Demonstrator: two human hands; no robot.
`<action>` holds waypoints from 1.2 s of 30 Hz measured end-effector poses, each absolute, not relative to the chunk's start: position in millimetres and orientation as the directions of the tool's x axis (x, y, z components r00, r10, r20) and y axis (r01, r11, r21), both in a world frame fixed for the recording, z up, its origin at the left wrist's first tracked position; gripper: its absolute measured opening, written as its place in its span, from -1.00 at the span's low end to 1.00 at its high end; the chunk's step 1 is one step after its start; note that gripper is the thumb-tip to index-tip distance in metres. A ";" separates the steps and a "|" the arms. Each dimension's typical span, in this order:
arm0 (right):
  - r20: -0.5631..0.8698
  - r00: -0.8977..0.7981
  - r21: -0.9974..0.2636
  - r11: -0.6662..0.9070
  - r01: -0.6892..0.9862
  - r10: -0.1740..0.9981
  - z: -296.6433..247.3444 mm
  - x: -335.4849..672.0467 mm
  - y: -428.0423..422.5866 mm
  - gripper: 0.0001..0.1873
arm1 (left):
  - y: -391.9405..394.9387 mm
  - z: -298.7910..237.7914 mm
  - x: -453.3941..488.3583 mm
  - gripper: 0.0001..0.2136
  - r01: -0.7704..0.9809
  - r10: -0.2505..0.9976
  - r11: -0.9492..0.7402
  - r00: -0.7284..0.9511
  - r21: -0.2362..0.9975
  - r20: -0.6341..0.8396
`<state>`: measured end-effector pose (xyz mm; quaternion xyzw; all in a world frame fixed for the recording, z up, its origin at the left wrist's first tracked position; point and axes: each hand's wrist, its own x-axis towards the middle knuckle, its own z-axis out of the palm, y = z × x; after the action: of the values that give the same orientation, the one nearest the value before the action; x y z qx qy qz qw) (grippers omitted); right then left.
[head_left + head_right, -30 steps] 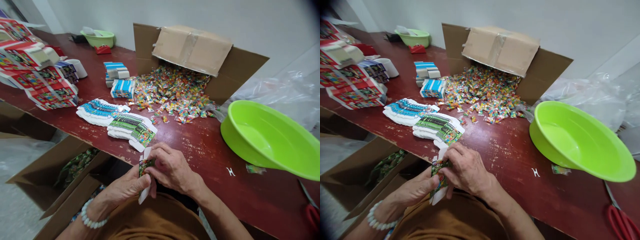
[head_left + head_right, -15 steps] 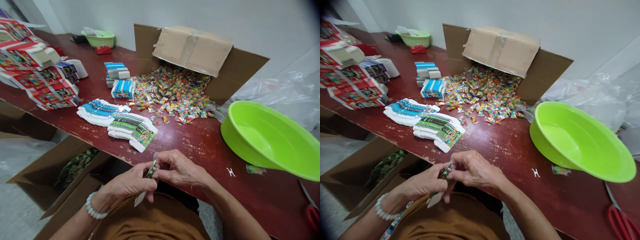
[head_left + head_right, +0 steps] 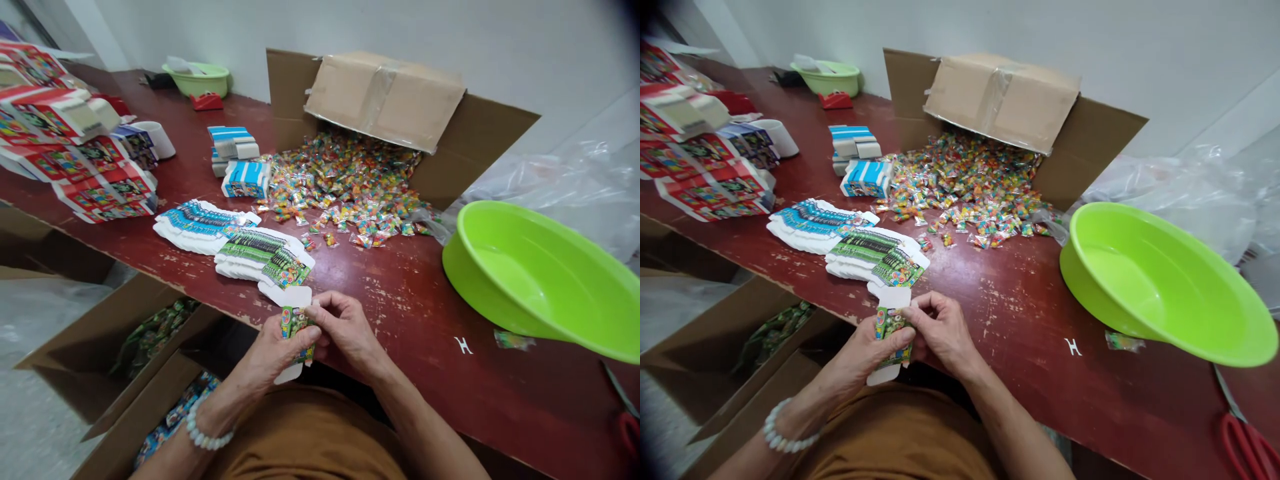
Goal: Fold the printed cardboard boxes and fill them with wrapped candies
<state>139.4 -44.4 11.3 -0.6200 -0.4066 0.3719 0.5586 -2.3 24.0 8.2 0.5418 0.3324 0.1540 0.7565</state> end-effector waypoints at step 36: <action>0.145 0.265 -0.976 0.095 0.194 0.953 8.6 142.5 -41.7 -0.83 | 19.7 21.0 -12.0 -0.50 0.020 0.508 0.709 0.679 0.705 -0.530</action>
<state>142.5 -41.7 8.6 -0.5765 -0.4975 0.3466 0.5477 -12.0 19.7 21.0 0.3533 0.3738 0.1442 0.8454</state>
